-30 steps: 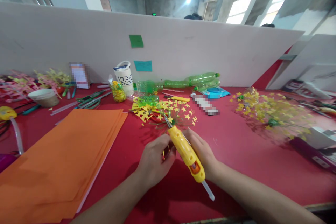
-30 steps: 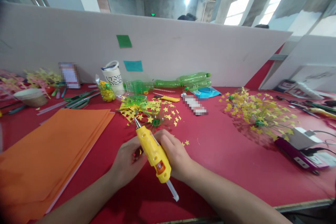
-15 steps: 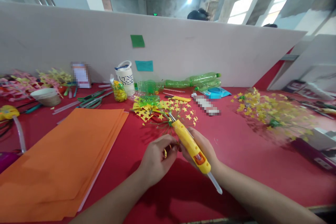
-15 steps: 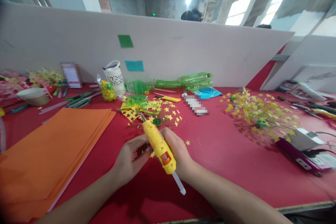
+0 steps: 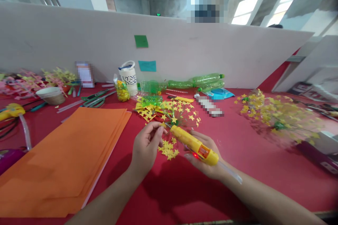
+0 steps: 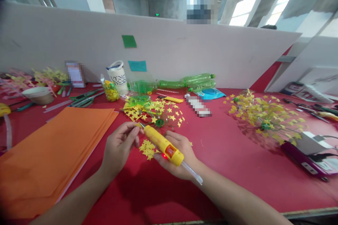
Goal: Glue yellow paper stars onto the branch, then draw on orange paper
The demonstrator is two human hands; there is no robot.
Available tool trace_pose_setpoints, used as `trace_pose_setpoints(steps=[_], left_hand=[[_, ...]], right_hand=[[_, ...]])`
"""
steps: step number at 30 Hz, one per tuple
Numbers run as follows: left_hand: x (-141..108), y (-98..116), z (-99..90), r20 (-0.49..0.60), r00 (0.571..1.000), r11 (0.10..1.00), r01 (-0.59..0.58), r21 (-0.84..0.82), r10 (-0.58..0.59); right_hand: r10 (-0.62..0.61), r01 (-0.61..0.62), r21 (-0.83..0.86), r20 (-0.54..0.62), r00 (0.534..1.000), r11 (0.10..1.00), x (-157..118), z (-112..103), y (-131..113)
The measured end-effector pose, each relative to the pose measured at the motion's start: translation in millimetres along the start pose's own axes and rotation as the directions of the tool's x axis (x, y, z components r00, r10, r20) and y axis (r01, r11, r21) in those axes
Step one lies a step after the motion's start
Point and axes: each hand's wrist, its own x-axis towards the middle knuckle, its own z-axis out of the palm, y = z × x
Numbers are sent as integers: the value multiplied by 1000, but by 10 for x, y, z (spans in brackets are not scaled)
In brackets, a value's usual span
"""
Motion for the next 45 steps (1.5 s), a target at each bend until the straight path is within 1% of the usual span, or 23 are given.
trace_pose_setpoints(steps=[2, 3, 4, 12, 22, 31, 38, 45], left_hand=[[3, 4, -4, -8, 1000, 999, -5, 33, 5], [4, 6, -5, -11, 1000, 999, -7, 51, 8], [4, 9, -7, -13, 1000, 998, -10, 66, 11], [8, 14, -7, -18, 999, 995, -25, 95, 26], [8, 24, -5, -18, 1000, 995, -18, 99, 20], [7, 34, -10, -18, 1000, 994, -24, 111, 26], [7, 26, -12, -19, 999, 994, -26, 103, 29], [7, 23, -13, -19, 1000, 995, -21, 96, 23]], right_hand=[[-96, 101, -68, 61, 993, 993, -1, 0, 4], [-123, 130, -89, 82, 989, 987, 4, -3, 1], [-122, 129, -98, 82, 989, 987, 12, -7, -5], [-72, 79, -76, 89, 993, 994, 26, 5, -12], [63, -63, -3, 142, 988, 998, 16, -3, -35], [103, -106, 15, 155, 983, 994, 17, -12, -49], [89, -90, 1, 150, 985, 996, 7, -9, -45], [96, -99, 9, 157, 983, 995, 16, -17, -40]])
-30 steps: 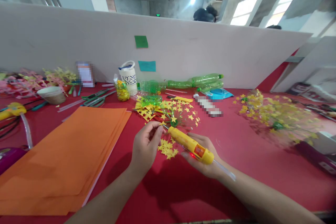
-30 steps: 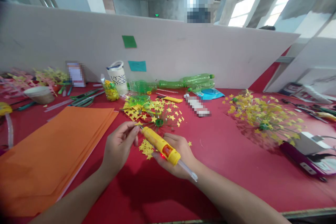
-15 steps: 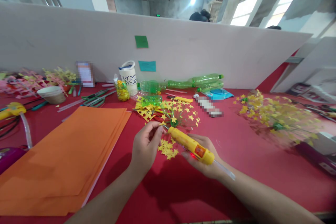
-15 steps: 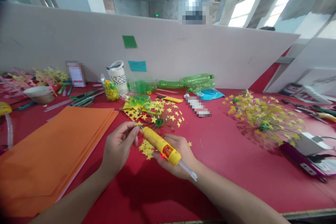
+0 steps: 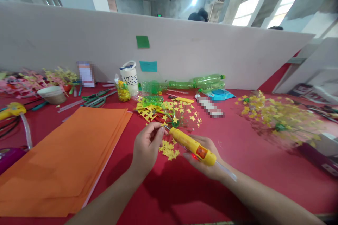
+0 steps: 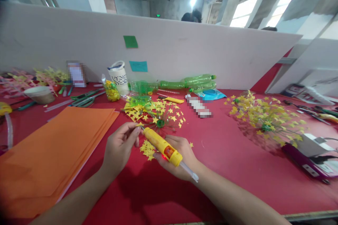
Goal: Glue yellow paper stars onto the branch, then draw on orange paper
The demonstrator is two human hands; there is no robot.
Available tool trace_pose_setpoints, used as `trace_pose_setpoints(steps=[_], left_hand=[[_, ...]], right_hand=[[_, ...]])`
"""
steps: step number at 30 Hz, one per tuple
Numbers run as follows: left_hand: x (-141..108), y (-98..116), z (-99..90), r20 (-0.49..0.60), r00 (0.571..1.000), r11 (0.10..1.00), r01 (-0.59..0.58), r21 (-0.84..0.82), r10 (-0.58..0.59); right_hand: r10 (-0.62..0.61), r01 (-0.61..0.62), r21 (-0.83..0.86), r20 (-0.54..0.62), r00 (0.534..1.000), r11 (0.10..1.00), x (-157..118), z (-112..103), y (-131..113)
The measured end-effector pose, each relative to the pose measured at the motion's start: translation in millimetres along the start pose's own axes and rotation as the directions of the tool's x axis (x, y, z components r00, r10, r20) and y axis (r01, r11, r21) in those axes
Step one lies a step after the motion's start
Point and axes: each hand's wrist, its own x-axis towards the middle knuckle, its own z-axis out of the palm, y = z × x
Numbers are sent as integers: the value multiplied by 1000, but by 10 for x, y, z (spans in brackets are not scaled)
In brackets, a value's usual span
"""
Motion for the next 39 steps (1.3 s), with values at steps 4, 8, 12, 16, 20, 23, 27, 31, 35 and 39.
trace_pose_setpoints(steps=[4, 8, 12, 16, 20, 23, 27, 31, 35, 39], left_hand=[[-3, -3, -1, -4, 1000, 1000, -8, 3, 8], [-1, -3, -2, -8, 1000, 1000, -8, 9, 8], [-1, -2, -6, -5, 1000, 1000, -10, 16, 10], [-7, 9, -11, 2, 1000, 1000, 0, 20, 0], [-7, 11, -6, 0, 1000, 1000, 0, 30, 0], [-3, -5, -5, 1, 1000, 999, -9, 43, 9], [5, -26, -40, -8, 988, 971, -151, 186, 155], [6, -4, -71, 43, 965, 927, -262, 267, 260], [-3, 14, -10, 310, 947, 993, 105, -48, -86], [-34, -17, 76, 607, 747, 843, 489, -226, -271]], right_hand=[[-8, 8, 1, 3, 1000, 1000, 6, -5, -4], [-6, 6, -8, -5, 1000, 1000, 9, -3, -8], [-6, 6, -23, -5, 1000, 1000, 2, 2, -8], [0, 0, -31, -3, 1000, 1000, 0, 0, -9], [-9, 9, -25, -3, 1000, 1000, 0, 1, -6], [-8, 8, -33, -6, 1000, 999, -1, 4, -6], [2, -2, -49, -7, 1000, 999, 0, 6, -9], [27, -38, -79, -133, 991, 996, -1, 19, 43], [35, -38, -6, -277, 960, 999, 3, 26, 109], [56, -33, 91, -261, 964, 995, 28, 6, 76]])
